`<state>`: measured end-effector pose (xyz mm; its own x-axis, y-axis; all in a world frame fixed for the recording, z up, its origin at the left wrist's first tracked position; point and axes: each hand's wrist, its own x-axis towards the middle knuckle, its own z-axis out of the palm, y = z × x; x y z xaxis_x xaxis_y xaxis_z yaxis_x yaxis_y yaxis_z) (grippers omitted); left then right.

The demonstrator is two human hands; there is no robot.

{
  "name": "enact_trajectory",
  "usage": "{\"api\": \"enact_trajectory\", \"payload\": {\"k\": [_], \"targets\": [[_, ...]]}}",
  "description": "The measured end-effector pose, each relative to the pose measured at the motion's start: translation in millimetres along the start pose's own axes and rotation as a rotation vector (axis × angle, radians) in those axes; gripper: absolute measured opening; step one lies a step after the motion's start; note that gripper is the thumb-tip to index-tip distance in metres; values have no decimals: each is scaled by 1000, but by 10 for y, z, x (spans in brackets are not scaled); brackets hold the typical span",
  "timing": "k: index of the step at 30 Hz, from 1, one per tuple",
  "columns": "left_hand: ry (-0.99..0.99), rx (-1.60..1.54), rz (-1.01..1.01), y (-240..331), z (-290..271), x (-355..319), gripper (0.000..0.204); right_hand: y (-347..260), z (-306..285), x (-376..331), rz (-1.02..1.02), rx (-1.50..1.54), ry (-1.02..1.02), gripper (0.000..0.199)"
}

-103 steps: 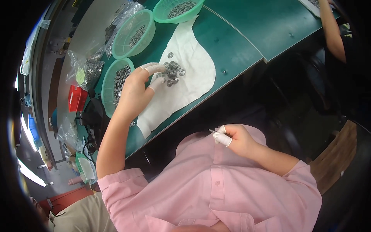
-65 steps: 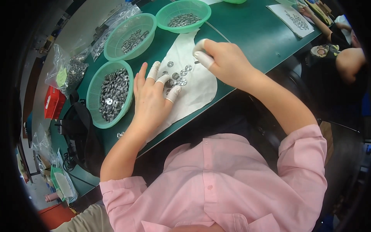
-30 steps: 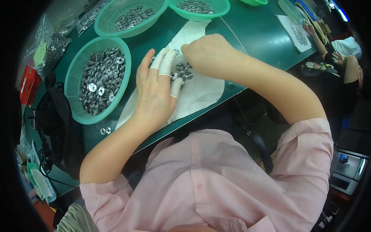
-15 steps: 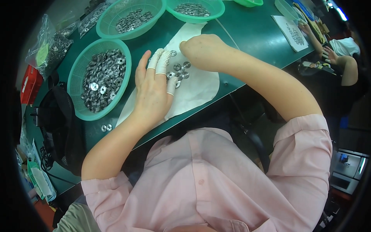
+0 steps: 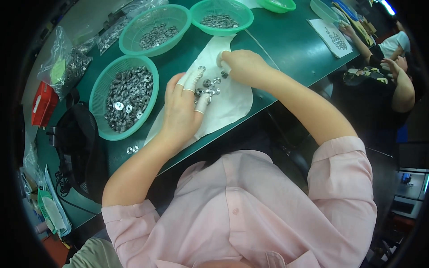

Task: Inspecting and sorting small metal rings at a manual workstation.

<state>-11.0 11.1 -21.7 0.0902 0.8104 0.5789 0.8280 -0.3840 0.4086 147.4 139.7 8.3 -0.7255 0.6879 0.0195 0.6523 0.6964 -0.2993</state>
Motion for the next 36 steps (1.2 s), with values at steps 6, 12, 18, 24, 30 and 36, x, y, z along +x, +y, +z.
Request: {"api": "enact_trajectory", "payload": {"k": [6,12,18,24,30,36], "targets": [[-27,-574,-210,202,-37,21,42,-315,-35,-532,242,1382,84,16],[-41,-1071,-301,354,23,13,28,-446,170,-761,302,1793,99,15],[-189,-1164,-528,348,13,74,23,-442,229,-802,342,2000,55,14],[-291,-1148,-419,342,156,288,24,-241,160,-822,275,1942,105,15],[-651,-1485,-643,780,126,464,33,131,-167,-1099,175,1763,34,16],[-747,-1548,-593,1119,162,500,14,273,-327,-1466,-56,1779,-114,18]]}}
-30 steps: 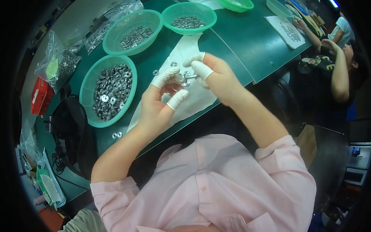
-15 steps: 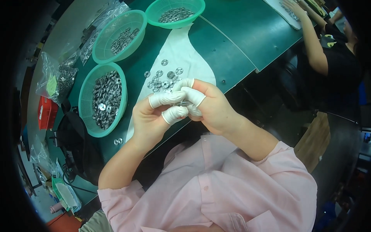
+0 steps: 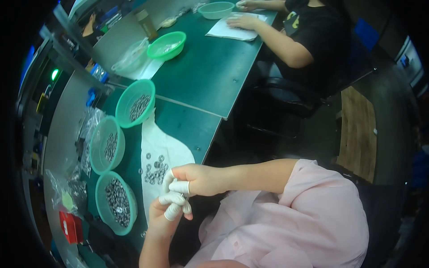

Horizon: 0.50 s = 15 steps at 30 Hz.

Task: Inspecting and sorting small metal rings at a manual workstation.

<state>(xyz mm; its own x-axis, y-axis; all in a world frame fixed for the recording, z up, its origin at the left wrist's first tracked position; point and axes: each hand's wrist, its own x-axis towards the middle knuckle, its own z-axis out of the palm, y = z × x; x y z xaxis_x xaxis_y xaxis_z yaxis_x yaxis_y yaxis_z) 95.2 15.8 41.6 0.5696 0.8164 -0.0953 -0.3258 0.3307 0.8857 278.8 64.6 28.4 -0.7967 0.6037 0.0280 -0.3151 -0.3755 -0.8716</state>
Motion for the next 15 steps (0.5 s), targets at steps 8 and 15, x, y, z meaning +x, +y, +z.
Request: {"api": "enact_trajectory", "payload": {"k": [8,15], "targets": [[84,9,198,192,211,-340,11,-325,-736,-617,-164,-22,710,10],[346,324,-241,117,3,-138,26,-91,-598,-708,-102,-27,701,10]]}}
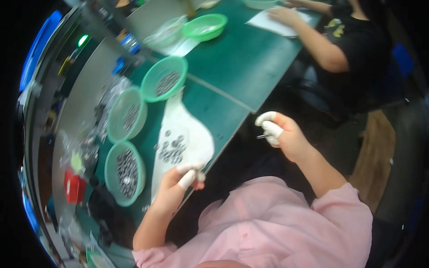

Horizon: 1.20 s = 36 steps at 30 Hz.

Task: Inspecting and sorting small metal rings at a manual workstation.

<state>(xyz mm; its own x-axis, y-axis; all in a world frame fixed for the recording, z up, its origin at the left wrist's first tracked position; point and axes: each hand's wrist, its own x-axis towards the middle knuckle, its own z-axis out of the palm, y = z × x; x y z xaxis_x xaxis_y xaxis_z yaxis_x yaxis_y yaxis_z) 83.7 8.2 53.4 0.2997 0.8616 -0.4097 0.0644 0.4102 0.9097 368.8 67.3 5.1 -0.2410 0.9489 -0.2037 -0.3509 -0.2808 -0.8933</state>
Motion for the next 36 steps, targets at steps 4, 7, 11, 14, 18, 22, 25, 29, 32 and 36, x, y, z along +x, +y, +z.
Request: {"api": "enact_trajectory", "payload": {"k": [4,7,11,14,18,22,25,29,32,36], "targets": [[82,32,57,101,-21,-50,28,117,59,-4,28,-9,19,10],[160,81,102,258,-36,-51,27,151,134,-28,31,-31,-4,10],[413,295,285,440,-200,193,17,258,211,-87,51,-55,-35,10],[527,350,426,704,-535,658,23,293,339,-83,66,-54,-32,10],[606,301,512,897,-834,1037,36,355,512,-91,23,-91,-85,11],[714,785,539,689,-852,1011,37,372,598,8,-66,-192,-159,13],[569,972,612,363,-669,728,35,362,620,200,-194,-366,-202,14],[609,1098,623,-142,-618,301,39,184,1050,518,-483,-776,-301,21],[711,1031,656,-355,-715,262,37,273,1485,923,-674,-1062,-339,25],[734,799,569,-493,-885,265,36,467,1891,1385,-727,-1341,-401,25]]}}
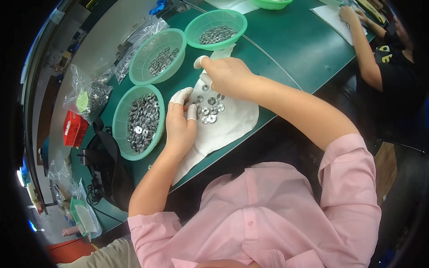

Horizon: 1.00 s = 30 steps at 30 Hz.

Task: Inspecting and sorting small metal rings at a manual workstation.

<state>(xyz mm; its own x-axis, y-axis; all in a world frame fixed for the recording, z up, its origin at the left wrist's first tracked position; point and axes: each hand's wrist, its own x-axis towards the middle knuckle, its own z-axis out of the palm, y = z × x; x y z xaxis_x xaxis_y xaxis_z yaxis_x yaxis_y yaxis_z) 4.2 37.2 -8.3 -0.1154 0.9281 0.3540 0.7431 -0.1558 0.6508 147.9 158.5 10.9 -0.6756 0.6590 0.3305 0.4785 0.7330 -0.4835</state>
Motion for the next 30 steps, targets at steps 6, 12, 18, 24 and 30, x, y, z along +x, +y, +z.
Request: {"api": "enact_trajectory", "payload": {"k": [6,12,18,24,30], "targets": [[43,-69,97,-194,-57,48,36,-29,138,326,34,-7,-217,27],[-5,-134,-18,-318,-118,44,42,-461,153,604,-142,-482,-512,19],[42,-163,-20,-368,-80,89,41,-358,252,602,-265,-501,-403,15],[83,-148,52,-162,-14,171,32,-357,7,514,-163,-476,-394,14],[49,-221,-1,131,61,183,33,51,-107,168,81,-54,-96,19]]}}
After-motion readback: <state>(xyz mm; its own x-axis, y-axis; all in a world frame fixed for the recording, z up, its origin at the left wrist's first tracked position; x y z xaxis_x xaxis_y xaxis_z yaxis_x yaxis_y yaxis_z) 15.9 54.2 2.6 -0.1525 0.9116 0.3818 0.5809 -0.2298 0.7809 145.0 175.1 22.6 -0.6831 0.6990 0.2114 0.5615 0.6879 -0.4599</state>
